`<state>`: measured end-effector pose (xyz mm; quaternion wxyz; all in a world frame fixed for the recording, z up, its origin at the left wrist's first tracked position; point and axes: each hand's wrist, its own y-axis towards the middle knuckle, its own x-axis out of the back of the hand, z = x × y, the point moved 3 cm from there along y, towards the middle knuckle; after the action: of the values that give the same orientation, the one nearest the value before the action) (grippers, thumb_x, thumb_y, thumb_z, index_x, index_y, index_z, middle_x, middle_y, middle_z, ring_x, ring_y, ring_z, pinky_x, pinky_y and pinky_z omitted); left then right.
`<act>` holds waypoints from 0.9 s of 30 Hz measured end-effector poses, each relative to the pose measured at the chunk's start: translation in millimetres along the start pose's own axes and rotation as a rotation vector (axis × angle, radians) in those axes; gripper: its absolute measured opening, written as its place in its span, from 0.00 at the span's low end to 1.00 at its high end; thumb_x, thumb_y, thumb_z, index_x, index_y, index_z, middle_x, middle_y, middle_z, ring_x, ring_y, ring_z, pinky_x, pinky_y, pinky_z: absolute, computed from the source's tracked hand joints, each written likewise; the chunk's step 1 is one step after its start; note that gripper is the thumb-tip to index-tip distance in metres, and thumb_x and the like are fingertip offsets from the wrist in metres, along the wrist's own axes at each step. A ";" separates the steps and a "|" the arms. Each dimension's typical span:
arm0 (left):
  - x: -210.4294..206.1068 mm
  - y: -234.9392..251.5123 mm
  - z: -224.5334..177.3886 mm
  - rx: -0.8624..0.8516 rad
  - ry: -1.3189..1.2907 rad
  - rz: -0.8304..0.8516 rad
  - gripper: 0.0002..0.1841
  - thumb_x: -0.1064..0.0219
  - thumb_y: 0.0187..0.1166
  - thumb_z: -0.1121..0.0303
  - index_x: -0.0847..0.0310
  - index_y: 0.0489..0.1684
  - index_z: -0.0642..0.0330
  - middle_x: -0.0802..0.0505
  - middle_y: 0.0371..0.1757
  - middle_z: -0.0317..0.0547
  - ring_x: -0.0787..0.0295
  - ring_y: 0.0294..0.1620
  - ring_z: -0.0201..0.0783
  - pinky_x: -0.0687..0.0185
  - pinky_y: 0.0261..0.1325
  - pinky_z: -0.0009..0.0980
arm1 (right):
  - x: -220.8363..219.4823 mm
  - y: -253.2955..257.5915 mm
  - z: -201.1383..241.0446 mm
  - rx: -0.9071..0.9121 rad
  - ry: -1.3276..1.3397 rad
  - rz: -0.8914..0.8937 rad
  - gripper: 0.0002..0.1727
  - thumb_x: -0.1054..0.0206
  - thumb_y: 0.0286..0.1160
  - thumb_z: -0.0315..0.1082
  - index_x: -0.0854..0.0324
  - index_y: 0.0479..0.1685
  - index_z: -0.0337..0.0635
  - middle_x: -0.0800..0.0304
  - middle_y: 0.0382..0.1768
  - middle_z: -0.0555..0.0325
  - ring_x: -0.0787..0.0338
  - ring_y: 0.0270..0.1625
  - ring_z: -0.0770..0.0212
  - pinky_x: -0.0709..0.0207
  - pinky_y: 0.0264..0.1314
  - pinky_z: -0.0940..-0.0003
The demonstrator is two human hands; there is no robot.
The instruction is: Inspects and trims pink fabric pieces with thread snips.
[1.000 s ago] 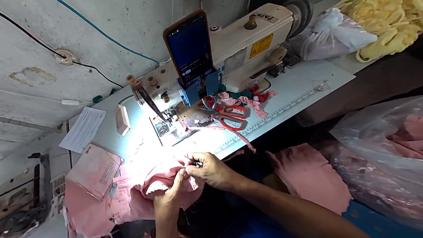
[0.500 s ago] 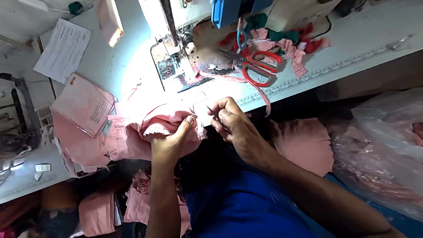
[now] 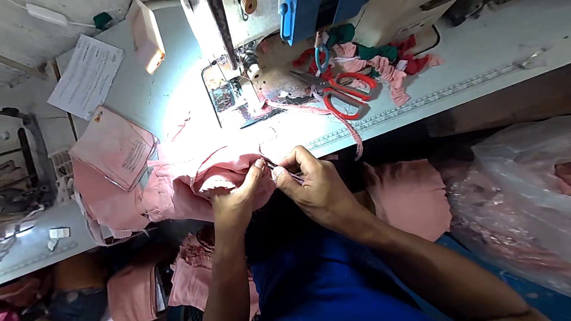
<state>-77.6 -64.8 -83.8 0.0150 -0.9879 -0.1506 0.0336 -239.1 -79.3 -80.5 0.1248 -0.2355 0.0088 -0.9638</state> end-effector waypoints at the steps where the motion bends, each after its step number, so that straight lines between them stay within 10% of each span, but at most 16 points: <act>1: 0.0 -0.2 0.3 -0.003 0.007 -0.002 0.13 0.21 0.68 0.77 0.12 0.49 0.59 0.05 0.41 0.42 0.06 0.43 0.35 0.07 0.50 0.35 | -0.2 0.4 0.2 -0.005 0.008 0.001 0.09 0.36 0.81 0.46 0.22 0.42 0.52 0.18 0.25 0.73 0.18 0.26 0.80 0.25 0.26 0.80; 27: 1.1 -0.8 1.1 -0.034 0.004 -0.002 0.11 0.22 0.68 0.77 0.11 0.46 0.59 0.05 0.38 0.42 0.06 0.38 0.34 0.07 0.44 0.33 | -14.9 14.2 -14.2 -0.186 0.677 0.117 0.07 0.37 0.85 0.34 0.22 0.38 0.43 0.23 0.20 0.62 0.30 0.16 0.74 0.38 0.17 0.82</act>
<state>-76.9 -63.7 -84.9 -0.0017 -0.9879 -0.1521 0.0292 -229.4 -90.1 -100.9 0.1475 0.0879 0.1509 -0.9735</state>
